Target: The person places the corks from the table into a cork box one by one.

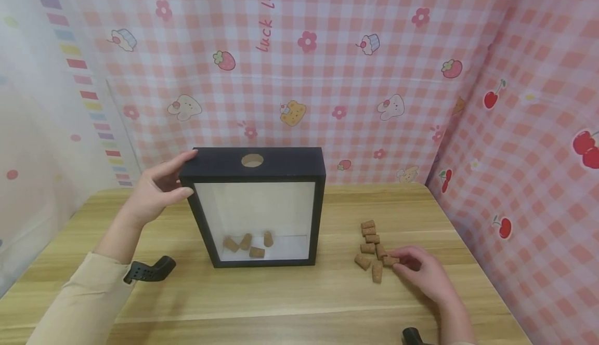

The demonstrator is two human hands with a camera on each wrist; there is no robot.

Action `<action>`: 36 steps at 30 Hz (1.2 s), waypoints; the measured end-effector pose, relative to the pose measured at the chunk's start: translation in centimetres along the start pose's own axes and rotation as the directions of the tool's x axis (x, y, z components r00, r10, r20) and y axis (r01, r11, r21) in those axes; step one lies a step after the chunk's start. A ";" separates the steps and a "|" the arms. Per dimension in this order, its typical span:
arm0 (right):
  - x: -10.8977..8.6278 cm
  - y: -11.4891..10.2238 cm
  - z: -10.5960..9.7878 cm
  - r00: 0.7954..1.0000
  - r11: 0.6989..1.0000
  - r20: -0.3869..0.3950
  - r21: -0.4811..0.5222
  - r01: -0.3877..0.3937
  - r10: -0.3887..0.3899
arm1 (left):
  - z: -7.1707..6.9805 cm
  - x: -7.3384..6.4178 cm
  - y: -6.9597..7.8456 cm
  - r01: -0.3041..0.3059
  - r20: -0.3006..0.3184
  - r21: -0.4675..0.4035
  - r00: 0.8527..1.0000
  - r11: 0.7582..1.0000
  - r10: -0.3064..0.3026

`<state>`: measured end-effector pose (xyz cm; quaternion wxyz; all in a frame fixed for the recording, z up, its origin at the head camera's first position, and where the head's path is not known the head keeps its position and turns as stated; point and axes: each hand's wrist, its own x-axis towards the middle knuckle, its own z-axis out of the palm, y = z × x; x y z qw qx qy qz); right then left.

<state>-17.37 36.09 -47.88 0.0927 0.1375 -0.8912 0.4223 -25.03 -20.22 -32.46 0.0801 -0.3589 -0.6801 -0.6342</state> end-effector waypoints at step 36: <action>4.7 -9.7 -1.9 0.891 0.891 -0.143 0.091 0.445 -0.430 | 0.0 -0.1 0.2 0.020 -0.008 0.032 1.000 0.999 -0.020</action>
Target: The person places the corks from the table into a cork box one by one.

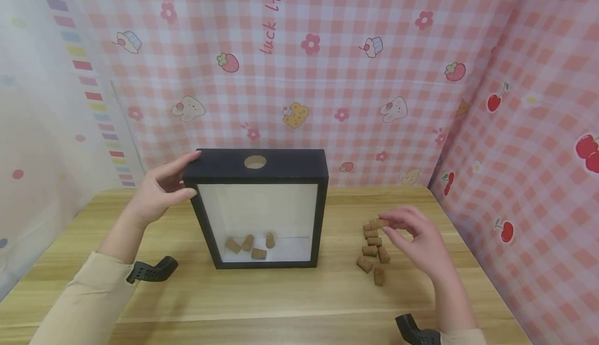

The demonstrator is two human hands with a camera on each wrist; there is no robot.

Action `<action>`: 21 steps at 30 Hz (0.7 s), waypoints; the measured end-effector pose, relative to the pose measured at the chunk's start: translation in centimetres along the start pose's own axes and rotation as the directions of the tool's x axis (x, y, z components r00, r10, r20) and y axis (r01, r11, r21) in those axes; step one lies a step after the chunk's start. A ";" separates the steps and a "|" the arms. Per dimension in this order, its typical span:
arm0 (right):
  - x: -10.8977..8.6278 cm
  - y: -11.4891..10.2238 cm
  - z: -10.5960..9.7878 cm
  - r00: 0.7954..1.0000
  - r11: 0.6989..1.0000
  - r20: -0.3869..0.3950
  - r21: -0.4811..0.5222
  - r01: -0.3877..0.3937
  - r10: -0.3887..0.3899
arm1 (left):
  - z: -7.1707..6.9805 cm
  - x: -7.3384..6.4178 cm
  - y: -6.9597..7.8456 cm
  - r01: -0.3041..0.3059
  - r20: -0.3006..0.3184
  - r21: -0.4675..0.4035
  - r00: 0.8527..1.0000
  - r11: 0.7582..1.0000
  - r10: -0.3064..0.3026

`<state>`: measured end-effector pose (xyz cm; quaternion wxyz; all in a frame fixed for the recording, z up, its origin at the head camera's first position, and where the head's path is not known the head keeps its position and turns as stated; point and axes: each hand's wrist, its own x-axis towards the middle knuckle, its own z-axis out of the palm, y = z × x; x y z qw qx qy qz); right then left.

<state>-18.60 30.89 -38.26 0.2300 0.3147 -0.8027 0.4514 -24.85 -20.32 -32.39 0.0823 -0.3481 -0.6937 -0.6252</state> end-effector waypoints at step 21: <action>9.2 -5.4 0.6 0.964 0.948 -0.103 0.179 0.261 -0.246 | -0.1 0.0 -0.1 -0.008 0.005 -0.001 1.000 1.000 0.008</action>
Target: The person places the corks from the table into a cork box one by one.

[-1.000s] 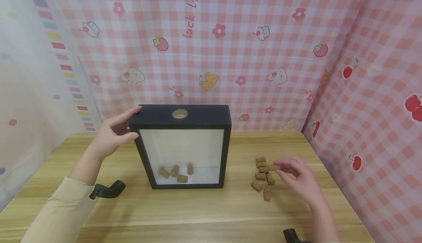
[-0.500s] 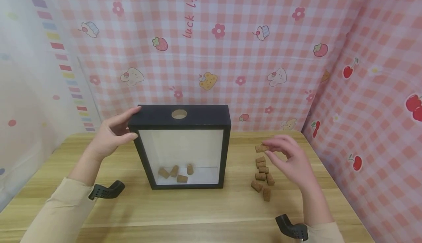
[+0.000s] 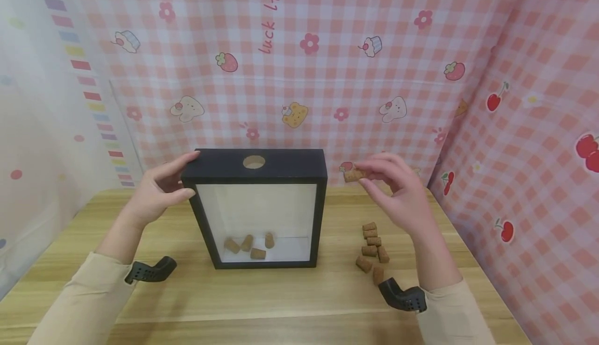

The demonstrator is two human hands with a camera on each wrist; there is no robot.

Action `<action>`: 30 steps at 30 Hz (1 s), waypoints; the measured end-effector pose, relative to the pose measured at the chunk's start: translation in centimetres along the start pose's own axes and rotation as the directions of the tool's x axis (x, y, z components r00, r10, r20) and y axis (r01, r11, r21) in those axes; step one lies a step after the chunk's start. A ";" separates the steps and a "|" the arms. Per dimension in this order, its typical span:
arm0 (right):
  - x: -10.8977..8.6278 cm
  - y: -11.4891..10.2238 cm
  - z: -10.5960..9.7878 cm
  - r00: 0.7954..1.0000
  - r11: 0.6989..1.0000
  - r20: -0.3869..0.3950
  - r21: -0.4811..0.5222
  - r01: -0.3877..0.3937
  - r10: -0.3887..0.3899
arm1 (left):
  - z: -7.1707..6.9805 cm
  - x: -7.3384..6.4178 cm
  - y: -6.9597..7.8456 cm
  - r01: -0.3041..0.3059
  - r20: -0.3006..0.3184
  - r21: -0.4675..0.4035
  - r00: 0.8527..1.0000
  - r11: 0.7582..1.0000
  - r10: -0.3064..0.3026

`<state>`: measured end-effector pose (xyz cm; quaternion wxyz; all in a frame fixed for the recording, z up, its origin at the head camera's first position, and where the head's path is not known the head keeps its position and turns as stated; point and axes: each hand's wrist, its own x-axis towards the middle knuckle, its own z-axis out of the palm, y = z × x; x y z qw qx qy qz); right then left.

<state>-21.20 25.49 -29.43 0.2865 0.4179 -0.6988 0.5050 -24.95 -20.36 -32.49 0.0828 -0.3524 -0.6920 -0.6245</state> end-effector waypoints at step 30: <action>10.8 -1.0 9.0 0.944 0.966 0.319 -0.208 0.155 -0.083 | -0.1 0.1 0.0 0.011 -0.001 0.010 1.000 1.000 -0.011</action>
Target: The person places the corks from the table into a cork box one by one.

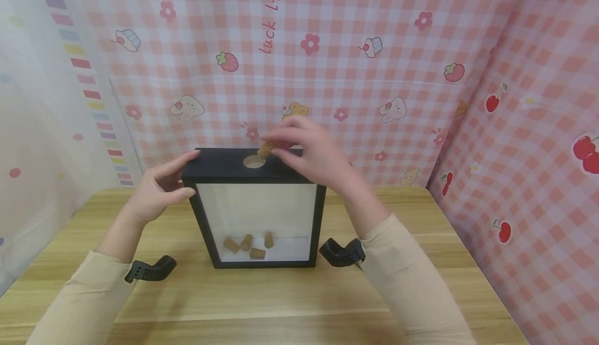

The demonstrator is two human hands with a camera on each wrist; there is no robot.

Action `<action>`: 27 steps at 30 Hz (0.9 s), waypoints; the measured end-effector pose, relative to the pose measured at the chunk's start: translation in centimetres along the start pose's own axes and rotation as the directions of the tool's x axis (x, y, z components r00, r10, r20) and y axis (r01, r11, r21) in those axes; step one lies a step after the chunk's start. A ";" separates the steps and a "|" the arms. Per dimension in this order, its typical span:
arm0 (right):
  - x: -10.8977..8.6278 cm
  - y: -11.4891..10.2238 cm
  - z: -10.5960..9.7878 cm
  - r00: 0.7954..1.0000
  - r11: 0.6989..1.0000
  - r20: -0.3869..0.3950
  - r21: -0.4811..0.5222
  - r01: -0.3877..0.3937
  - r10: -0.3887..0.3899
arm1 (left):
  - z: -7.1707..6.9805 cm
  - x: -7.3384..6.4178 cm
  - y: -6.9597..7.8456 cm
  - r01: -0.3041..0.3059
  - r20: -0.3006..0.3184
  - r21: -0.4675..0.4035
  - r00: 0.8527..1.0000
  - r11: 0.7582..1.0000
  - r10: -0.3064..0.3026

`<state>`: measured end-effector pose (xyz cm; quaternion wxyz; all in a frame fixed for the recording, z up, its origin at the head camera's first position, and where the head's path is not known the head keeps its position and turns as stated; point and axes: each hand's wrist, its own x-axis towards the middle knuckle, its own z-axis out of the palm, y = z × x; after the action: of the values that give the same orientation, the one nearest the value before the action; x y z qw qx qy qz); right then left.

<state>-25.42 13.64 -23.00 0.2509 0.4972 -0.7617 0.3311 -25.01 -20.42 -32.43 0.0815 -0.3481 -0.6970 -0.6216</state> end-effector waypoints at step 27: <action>-0.2 -0.6 -0.7 0.995 1.000 0.095 0.025 -0.010 0.007 | 0.1 0.0 -0.1 0.005 -0.003 -0.006 1.000 1.000 -0.005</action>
<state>-24.81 14.13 -22.49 0.2069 0.5122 -0.7706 0.3178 -25.03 -20.33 -32.49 0.0799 -0.3458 -0.6958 -0.6244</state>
